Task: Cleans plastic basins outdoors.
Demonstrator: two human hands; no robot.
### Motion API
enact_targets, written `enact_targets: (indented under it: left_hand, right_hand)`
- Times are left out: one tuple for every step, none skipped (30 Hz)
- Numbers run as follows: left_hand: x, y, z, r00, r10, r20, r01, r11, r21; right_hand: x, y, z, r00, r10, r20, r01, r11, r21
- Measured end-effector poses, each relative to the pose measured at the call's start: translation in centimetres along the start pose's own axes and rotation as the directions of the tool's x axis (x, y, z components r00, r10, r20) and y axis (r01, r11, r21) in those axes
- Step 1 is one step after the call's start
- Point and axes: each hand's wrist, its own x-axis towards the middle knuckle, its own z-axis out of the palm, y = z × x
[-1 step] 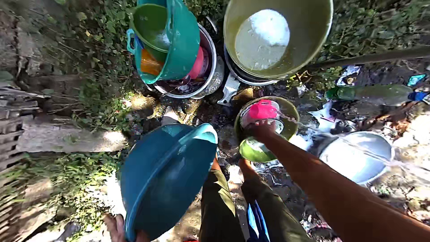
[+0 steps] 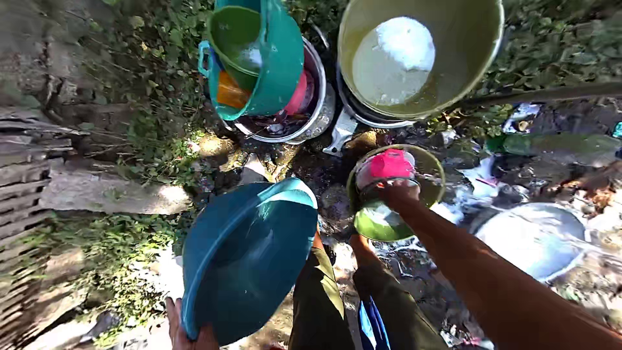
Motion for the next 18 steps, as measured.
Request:
enact_targets:
  left_hand:
    - [0.6,-0.8,0.5,0.985,-0.169,-0.046,0.163,0.98,-0.115]
    - [1.4,-1.1,1.0,0.941,-0.325,-0.089,0.302,0.931,-0.206]
    - [2.5,-1.5,1.3,0.89,-0.444,-0.105,0.399,0.869,-0.292]
    - [3.7,-2.0,1.6,0.841,-0.53,-0.113,0.46,0.808,-0.369]
    - [5.2,-2.6,2.1,0.794,-0.596,-0.121,0.493,0.747,-0.447]
    - [7.0,-2.9,2.8,0.749,-0.65,-0.126,0.507,0.686,-0.523]
    - [8.8,-3.3,3.7,0.712,-0.692,-0.118,0.506,0.623,-0.597]
    - [10.8,-3.8,4.8,0.679,-0.727,-0.102,0.495,0.556,-0.667]
    - [12.9,-4.2,6.2,0.653,-0.754,-0.076,0.474,0.485,-0.735]
    - [15.1,-4.3,7.7,0.633,-0.773,-0.045,0.445,0.412,-0.795]
    - [17.2,-4.2,9.1,0.617,-0.787,-0.012,0.416,0.339,-0.844]
    - [19.3,-3.9,10.6,0.607,-0.795,0.02,0.39,0.276,-0.878]
    - [21.4,-3.5,12.3,0.595,-0.803,0.04,0.365,0.226,-0.903]
    - [23.4,-3.0,13.9,0.58,-0.813,0.051,0.344,0.187,-0.92]
    - [25.3,-2.5,15.4,0.566,-0.822,0.068,0.332,0.152,-0.931]
    - [27.1,-2.0,16.9,0.56,-0.823,0.09,0.328,0.121,-0.937]
    - [28.7,-1.6,18.2,0.571,-0.813,0.117,0.314,0.084,-0.946]
    - [29.9,-1.4,19.6,0.591,-0.792,0.151,0.302,0.044,-0.952]
  right_hand:
    - [0.5,1.8,0.0,0.999,0.04,0.024,-0.039,0.998,-0.05]
    - [0.9,3.0,-0.3,0.996,0.06,0.067,-0.053,0.993,-0.102]
    - [1.3,4.1,-0.7,0.992,0.068,0.11,-0.052,0.989,-0.141]
    - [1.5,5.1,-1.3,0.99,0.068,0.126,-0.051,0.99,-0.135]
    - [1.5,6.0,-2.0,0.989,0.074,0.131,-0.064,0.995,-0.079]
    - [1.2,7.2,-2.7,0.99,0.08,0.119,-0.082,0.997,0.013]
    - [0.5,8.9,-3.1,0.993,0.086,0.078,-0.092,0.993,0.08]
    - [-0.3,11.5,-3.0,0.999,0.04,0.005,-0.041,0.989,0.145]
    - [-1.6,14.4,-3.0,0.984,-0.123,-0.125,0.147,0.967,0.209]
    - [-3.3,16.1,-3.8,0.924,-0.295,-0.244,0.352,0.906,0.237]
    - [-7.2,11.3,-6.5,0.98,0.092,-0.174,0.007,0.867,0.499]
    - [-10.3,6.1,-9.0,0.88,0.461,-0.112,-0.248,0.65,0.719]
    - [-12.8,5.6,-10.3,0.878,0.47,-0.087,-0.207,0.538,0.817]
    - [-14.2,8.1,-9.8,0.924,0.337,-0.178,-0.016,0.501,0.865]
    - [-14.4,11.1,-8.7,0.946,0.162,-0.28,0.172,0.479,0.861]
    - [-14.5,12.4,-8.2,0.947,0.068,-0.315,0.242,0.494,0.835]
    - [-14.8,10.8,-8.5,0.932,0.228,-0.283,0.086,0.618,0.781]
    - [-14.4,8.7,-9.3,0.893,0.412,-0.182,-0.194,0.716,0.67]
